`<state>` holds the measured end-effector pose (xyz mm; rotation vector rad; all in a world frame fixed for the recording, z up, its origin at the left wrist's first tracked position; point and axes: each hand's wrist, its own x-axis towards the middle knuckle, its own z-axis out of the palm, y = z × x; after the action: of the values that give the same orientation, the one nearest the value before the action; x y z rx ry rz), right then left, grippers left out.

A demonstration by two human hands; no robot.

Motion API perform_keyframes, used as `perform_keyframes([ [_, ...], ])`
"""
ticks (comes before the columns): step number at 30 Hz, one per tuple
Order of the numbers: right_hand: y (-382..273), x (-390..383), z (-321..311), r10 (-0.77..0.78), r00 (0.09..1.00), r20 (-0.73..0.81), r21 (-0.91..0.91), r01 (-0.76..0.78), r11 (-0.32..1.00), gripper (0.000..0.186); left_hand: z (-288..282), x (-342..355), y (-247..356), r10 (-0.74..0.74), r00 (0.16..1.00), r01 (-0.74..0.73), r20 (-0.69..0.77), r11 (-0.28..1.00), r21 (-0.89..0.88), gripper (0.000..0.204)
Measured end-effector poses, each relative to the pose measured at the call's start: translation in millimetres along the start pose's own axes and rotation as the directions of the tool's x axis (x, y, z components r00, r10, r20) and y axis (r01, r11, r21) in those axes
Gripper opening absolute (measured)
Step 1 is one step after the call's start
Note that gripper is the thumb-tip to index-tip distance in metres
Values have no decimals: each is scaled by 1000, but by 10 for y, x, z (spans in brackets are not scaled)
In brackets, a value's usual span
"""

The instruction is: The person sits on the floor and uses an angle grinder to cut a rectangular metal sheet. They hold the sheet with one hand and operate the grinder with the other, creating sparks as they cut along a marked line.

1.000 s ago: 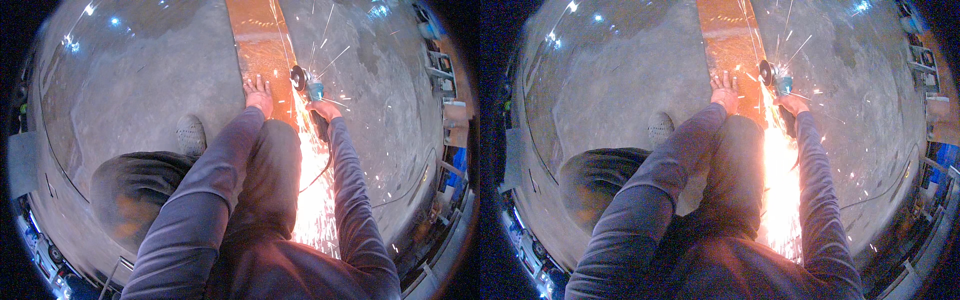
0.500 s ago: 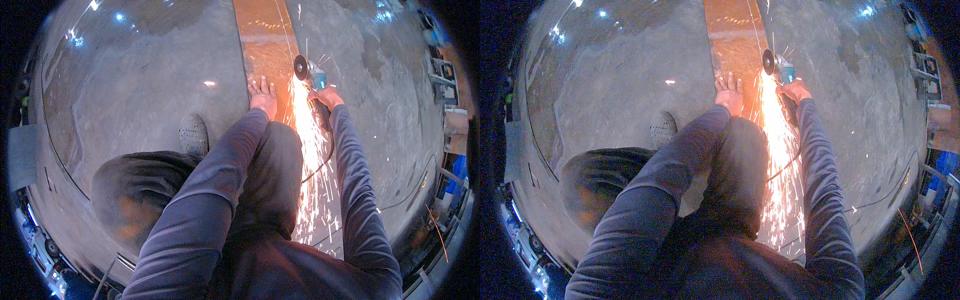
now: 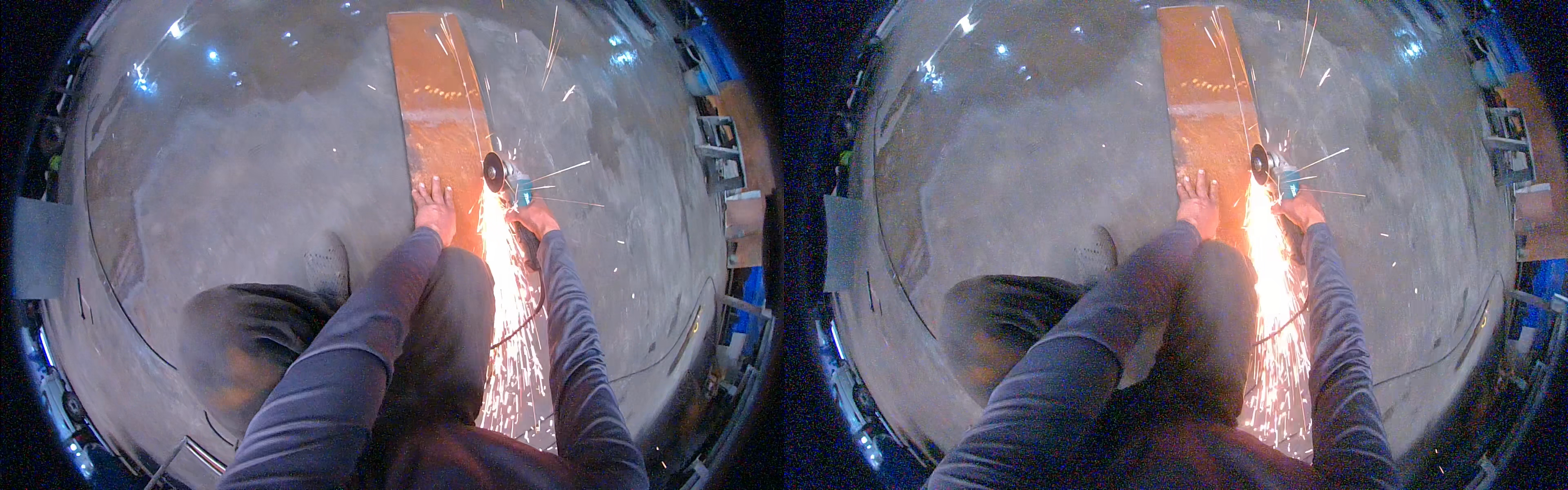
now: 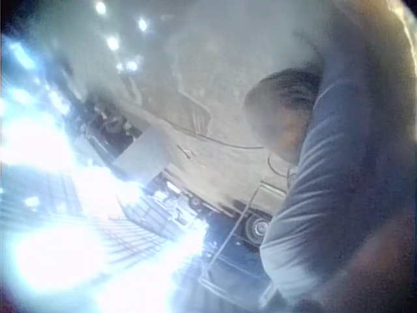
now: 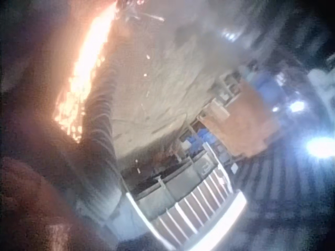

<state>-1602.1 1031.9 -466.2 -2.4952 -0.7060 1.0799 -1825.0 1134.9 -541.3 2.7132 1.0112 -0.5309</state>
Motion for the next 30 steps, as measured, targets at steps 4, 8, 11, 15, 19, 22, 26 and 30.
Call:
perform_keyframes([
  [4, 60, 11, -89, 108, 988, 111, -25, -106, 994, 60, -123, 62, -15, 27, 1000, -27, -11, 1000, -11, 91],
  [8, 150, -164, 20, 33, 999, -27, 20, -33, 999, 46, -20, -9, -5, 8, 999, -8, -35, 1000, -22, 102],
  [11, -119, -417, -19, 65, 997, 30, 86, -67, 994, 54, -78, -23, -39, 9, 1000, -9, 11, 1000, 4, 104],
  [15, 381, -121, 35, -65, 998, -8, -9, 65, 998, 64, -68, 19, -12, 24, 1000, -24, 15, 1000, -7, 104],
  [19, 197, -198, 79, 7, 998, 61, -155, 3, 988, 63, 50, 2, -91, 0, 1000, -1, -12, 1000, -24, 91],
  [22, 381, -233, -16, 87, 989, 119, -182, -64, 981, 69, -222, -53, 22, 50, 997, -48, 57, 998, -39, 81],
  [26, 102, -433, 79, 122, 992, -12, -69, -123, 990, 77, -158, -31, -29, 22, 998, -21, 56, 1000, -15, 78],
  [30, 111, -405, 90, 100, 995, 5, -66, -99, 993, 76, -132, -24, -41, 24, 999, -24, 33, 1000, -2, 80],
])
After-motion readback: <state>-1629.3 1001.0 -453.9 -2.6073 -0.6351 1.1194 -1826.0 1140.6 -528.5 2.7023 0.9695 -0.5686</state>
